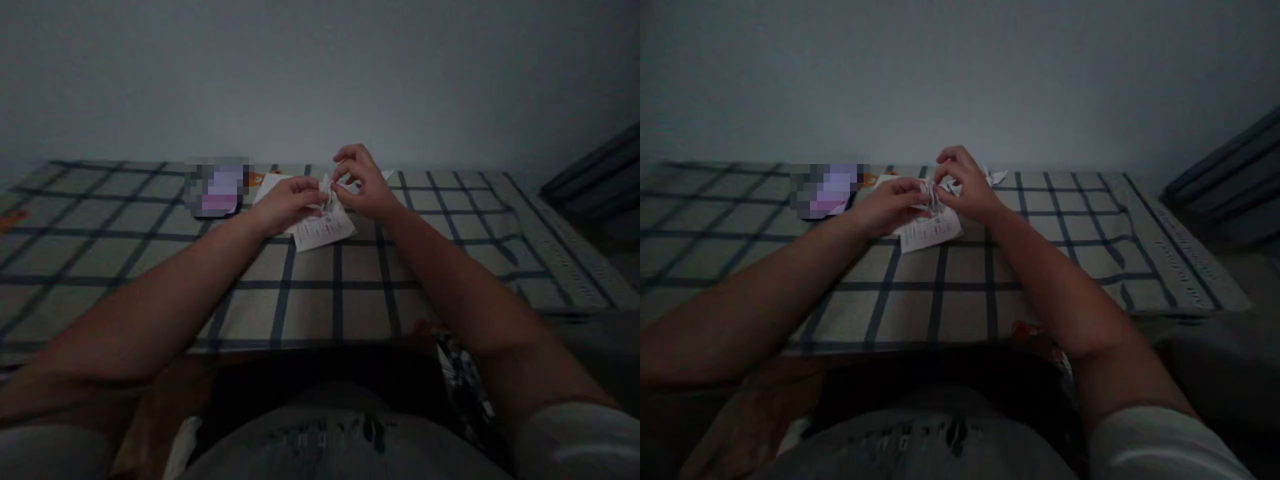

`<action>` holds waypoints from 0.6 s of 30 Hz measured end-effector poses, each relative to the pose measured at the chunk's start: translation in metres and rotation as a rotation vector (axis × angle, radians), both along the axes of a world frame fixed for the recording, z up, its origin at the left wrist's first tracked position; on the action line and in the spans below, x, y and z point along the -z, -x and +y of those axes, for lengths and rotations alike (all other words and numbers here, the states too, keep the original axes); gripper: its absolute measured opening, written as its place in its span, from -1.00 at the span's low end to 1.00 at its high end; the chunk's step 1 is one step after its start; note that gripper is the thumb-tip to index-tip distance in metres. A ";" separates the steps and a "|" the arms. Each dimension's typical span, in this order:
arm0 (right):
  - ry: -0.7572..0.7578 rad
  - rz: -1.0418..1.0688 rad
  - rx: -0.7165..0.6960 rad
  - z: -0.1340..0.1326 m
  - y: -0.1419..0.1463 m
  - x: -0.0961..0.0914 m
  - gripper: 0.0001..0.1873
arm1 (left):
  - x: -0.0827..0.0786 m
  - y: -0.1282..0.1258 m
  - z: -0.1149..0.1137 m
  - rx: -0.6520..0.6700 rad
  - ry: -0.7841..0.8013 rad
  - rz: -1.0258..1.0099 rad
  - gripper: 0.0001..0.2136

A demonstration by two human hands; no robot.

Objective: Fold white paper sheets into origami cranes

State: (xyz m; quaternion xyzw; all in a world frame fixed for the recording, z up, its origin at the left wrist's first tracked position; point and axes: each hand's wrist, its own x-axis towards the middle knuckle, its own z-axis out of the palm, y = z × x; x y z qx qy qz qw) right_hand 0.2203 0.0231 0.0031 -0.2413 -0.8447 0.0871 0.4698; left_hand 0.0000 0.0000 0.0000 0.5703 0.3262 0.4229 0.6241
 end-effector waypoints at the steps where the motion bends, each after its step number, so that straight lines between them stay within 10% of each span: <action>1: 0.021 -0.002 0.002 0.002 0.000 0.001 -0.85 | -0.001 0.001 0.000 -0.011 0.007 -0.004 -0.80; 18: 0.274 -0.020 -0.122 0.005 -0.001 0.005 -0.79 | -0.007 -0.004 -0.002 -0.047 0.061 0.051 -0.97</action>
